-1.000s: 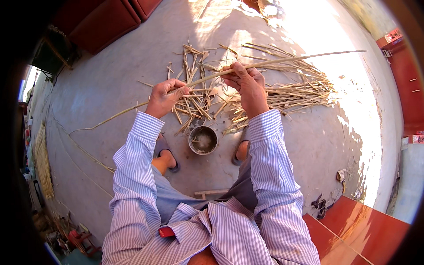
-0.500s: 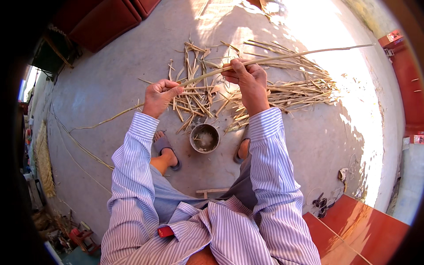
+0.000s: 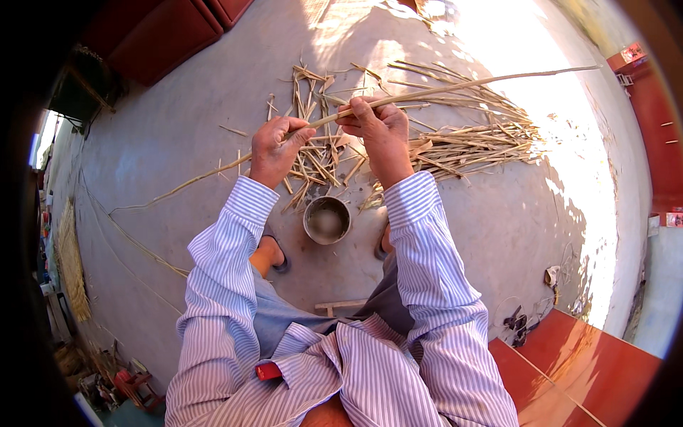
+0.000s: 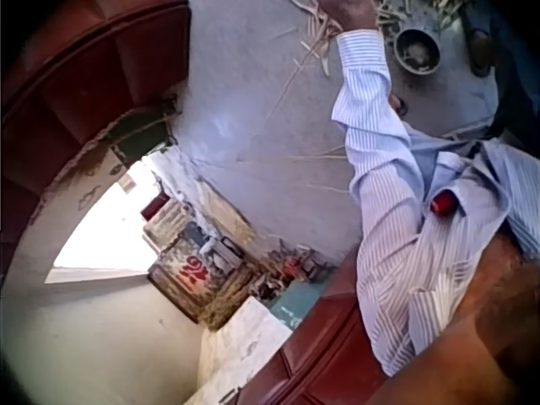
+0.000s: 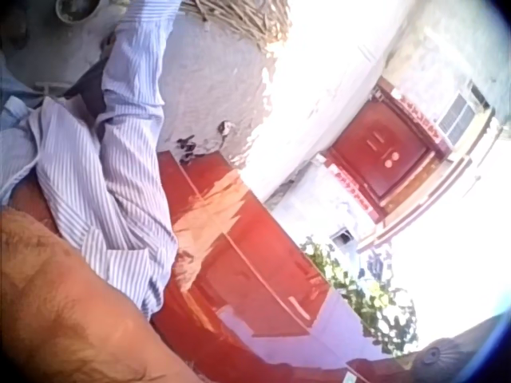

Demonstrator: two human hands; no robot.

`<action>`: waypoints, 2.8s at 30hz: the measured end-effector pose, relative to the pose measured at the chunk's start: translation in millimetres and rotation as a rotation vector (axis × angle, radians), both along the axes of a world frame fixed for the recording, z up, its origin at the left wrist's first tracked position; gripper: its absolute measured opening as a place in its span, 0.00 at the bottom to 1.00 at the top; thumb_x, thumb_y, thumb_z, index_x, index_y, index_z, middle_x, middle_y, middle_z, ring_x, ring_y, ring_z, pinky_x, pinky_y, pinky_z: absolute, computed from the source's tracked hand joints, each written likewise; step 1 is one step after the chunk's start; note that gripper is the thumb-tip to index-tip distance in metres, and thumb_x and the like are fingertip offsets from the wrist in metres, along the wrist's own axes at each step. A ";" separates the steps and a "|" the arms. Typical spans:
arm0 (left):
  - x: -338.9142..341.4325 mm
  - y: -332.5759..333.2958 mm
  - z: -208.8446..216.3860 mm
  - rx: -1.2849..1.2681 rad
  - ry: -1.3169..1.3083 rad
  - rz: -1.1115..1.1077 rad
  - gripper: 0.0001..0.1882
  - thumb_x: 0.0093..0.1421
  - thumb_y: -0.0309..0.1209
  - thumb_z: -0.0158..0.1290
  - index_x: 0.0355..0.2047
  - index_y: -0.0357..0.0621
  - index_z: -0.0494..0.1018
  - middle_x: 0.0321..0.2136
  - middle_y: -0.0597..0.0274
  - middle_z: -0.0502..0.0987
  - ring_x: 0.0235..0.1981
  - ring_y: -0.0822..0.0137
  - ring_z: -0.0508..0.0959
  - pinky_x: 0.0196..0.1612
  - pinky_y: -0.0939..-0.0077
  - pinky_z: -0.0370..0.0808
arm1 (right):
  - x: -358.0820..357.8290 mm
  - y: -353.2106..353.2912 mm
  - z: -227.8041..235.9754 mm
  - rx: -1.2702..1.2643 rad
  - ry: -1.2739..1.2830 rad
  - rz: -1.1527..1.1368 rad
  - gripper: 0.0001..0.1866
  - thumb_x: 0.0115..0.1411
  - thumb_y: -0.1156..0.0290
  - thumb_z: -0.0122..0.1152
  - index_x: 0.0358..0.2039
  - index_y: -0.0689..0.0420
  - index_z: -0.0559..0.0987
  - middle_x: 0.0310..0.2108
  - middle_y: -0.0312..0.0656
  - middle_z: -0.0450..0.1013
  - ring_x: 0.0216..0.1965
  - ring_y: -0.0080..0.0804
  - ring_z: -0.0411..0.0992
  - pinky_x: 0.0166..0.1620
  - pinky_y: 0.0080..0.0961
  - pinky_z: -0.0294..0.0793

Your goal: The person sits on the floor and repeatedly strips thin fibers from dried plant stalks by hand. The person discards the stripped fibers and accumulates the processed stalks in a pile.

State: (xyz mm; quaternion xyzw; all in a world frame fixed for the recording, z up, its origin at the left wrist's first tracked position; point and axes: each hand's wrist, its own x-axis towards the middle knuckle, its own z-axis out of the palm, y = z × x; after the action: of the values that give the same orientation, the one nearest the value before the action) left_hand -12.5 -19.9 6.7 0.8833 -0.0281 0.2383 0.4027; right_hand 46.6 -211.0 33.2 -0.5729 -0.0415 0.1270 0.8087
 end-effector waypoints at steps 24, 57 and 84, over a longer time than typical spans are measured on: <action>-7.0 113.2 5.3 0.572 -0.077 0.239 0.16 0.53 0.39 0.63 0.38 0.43 0.77 0.34 0.58 0.79 0.37 0.59 0.78 0.39 0.64 0.73 | 19.0 -29.9 -13.1 -0.047 0.042 -0.129 0.12 0.64 0.66 0.57 0.39 0.63 0.77 0.34 0.45 0.79 0.35 0.30 0.79 0.37 0.19 0.81; -4.8 45.9 23.9 0.579 -0.053 -0.075 0.10 0.50 0.38 0.62 0.27 0.47 0.77 0.25 0.66 0.76 0.33 0.65 0.75 0.37 0.67 0.65 | 15.0 -11.2 -9.7 0.114 0.162 -0.022 0.13 0.64 0.67 0.56 0.40 0.66 0.74 0.36 0.49 0.78 0.36 0.34 0.79 0.37 0.20 0.82; 22.1 24.8 34.0 0.128 -0.241 -0.032 0.09 0.43 0.32 0.68 0.24 0.46 0.80 0.24 0.69 0.79 0.26 0.69 0.75 0.36 0.72 0.66 | -6.0 3.9 3.4 0.111 0.004 -0.166 0.16 0.61 0.63 0.62 0.38 0.66 0.76 0.31 0.49 0.78 0.30 0.33 0.79 0.32 0.20 0.80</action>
State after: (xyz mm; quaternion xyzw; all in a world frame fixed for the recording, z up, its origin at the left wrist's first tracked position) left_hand 9.5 4.8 40.6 0.8716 -0.1057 0.3340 0.3430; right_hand 40.6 -207.2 36.7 -0.5283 0.0008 0.0585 0.8471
